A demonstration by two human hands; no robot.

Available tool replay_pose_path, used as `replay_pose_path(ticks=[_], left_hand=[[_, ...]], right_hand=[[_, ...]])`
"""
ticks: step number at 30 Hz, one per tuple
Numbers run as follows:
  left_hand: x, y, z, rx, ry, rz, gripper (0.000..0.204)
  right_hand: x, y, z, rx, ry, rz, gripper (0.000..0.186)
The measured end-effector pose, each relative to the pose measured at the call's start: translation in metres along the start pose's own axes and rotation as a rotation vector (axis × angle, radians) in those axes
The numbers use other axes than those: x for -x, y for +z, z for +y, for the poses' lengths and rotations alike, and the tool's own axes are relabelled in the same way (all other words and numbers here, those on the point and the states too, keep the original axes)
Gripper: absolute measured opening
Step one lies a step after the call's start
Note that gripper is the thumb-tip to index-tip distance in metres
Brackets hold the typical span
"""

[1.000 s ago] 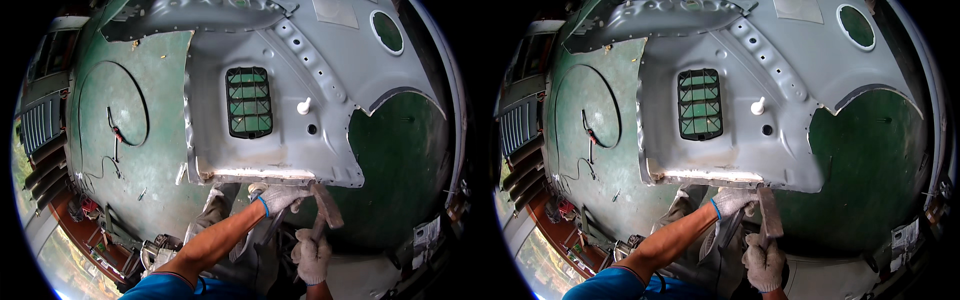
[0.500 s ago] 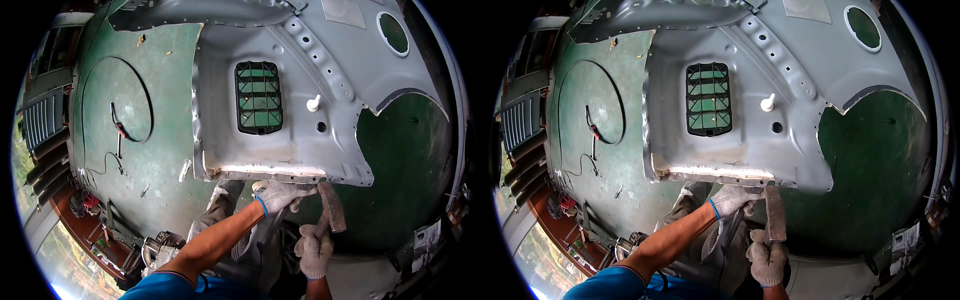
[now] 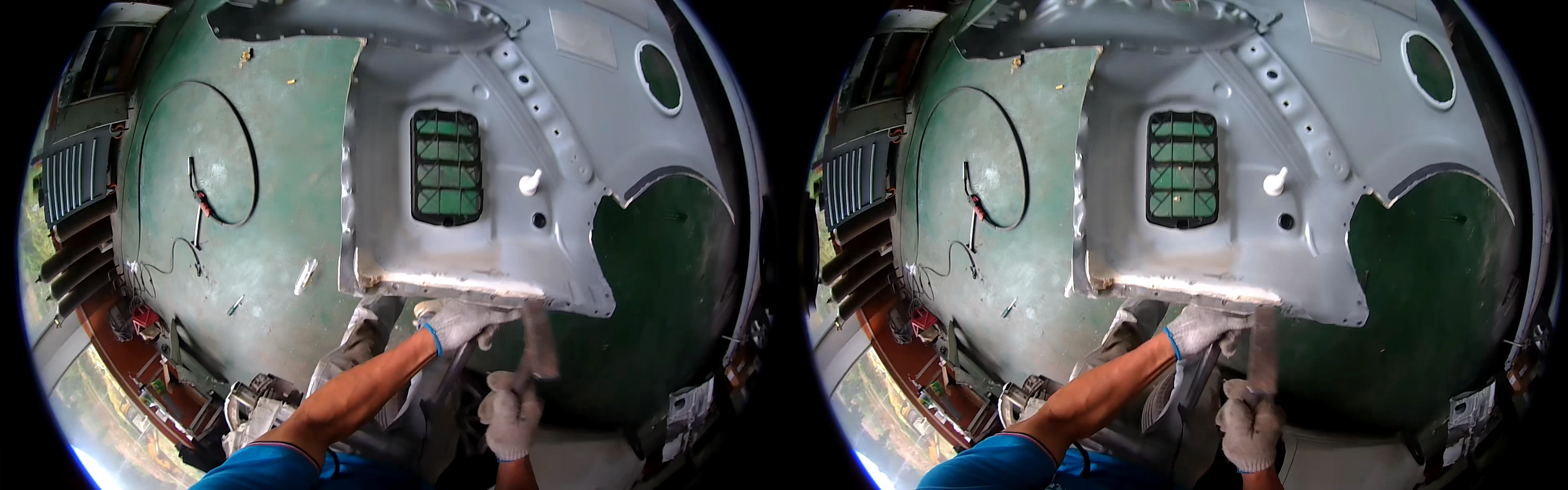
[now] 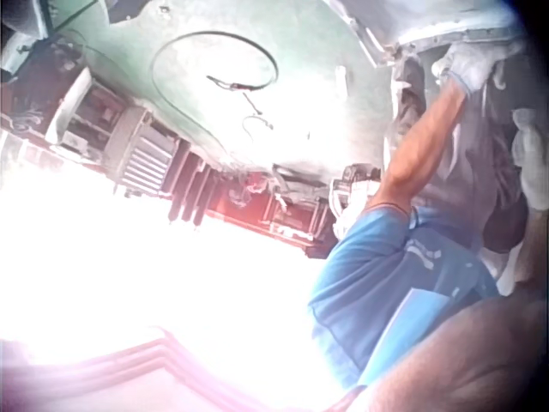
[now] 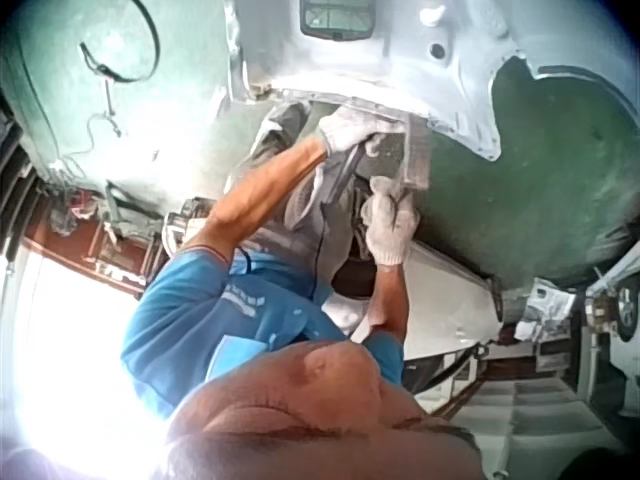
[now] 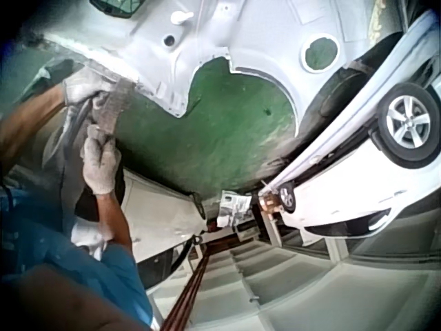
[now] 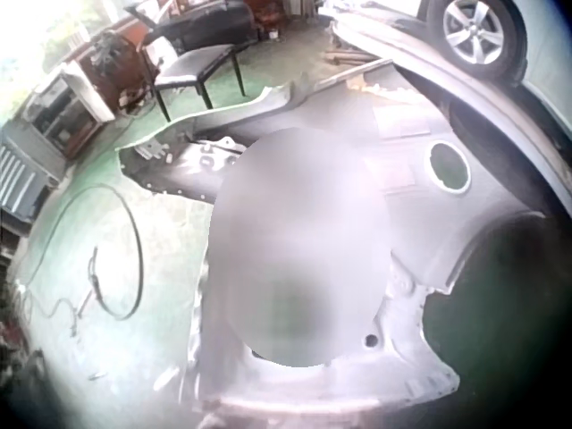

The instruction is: The person uses a hammer and dolly to straighten and shape a detached car bumper and a hood panel. They repeatedly tap along edges and flat surfaces to remove dents and refine contours.

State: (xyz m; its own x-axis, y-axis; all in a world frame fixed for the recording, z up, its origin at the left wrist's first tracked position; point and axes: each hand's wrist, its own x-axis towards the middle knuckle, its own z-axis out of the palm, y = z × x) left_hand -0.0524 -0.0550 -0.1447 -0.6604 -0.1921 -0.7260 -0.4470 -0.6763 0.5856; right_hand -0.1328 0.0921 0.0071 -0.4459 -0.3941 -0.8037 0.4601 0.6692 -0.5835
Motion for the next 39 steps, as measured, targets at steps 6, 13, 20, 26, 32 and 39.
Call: replay_pose_path(ticks=[6,13,20,26,32,39], left_hand=[[0.01,-0.007,-0.017,-0.044,-0.06,-0.022,0.036],[0.018,-0.018,0.003,-0.221,0.072,0.004,0.058],[0.027,-0.03,0.003,-0.457,-0.001,-0.081,0.028],[0.019,-0.035,-0.075,-0.58,0.337,0.167,0.029],[-0.002,-0.034,-0.101,0.383,0.208,-0.018,0.035],[0.013,-0.037,-0.063,0.458,0.036,0.014,0.028]], right_hand=[[-0.01,-0.012,0.028,0.047,-0.022,-0.078,0.018],[-0.001,0.001,0.02,0.187,-0.136,-0.101,0.017],[-0.013,0.01,0.012,0.289,-0.104,-0.135,0.016],[-0.014,0.015,0.004,0.458,-0.236,-0.259,0.03],[-0.026,0.029,-0.006,0.594,-0.477,-0.338,0.029],[-0.033,0.033,0.001,0.603,-0.393,-0.368,0.026]])
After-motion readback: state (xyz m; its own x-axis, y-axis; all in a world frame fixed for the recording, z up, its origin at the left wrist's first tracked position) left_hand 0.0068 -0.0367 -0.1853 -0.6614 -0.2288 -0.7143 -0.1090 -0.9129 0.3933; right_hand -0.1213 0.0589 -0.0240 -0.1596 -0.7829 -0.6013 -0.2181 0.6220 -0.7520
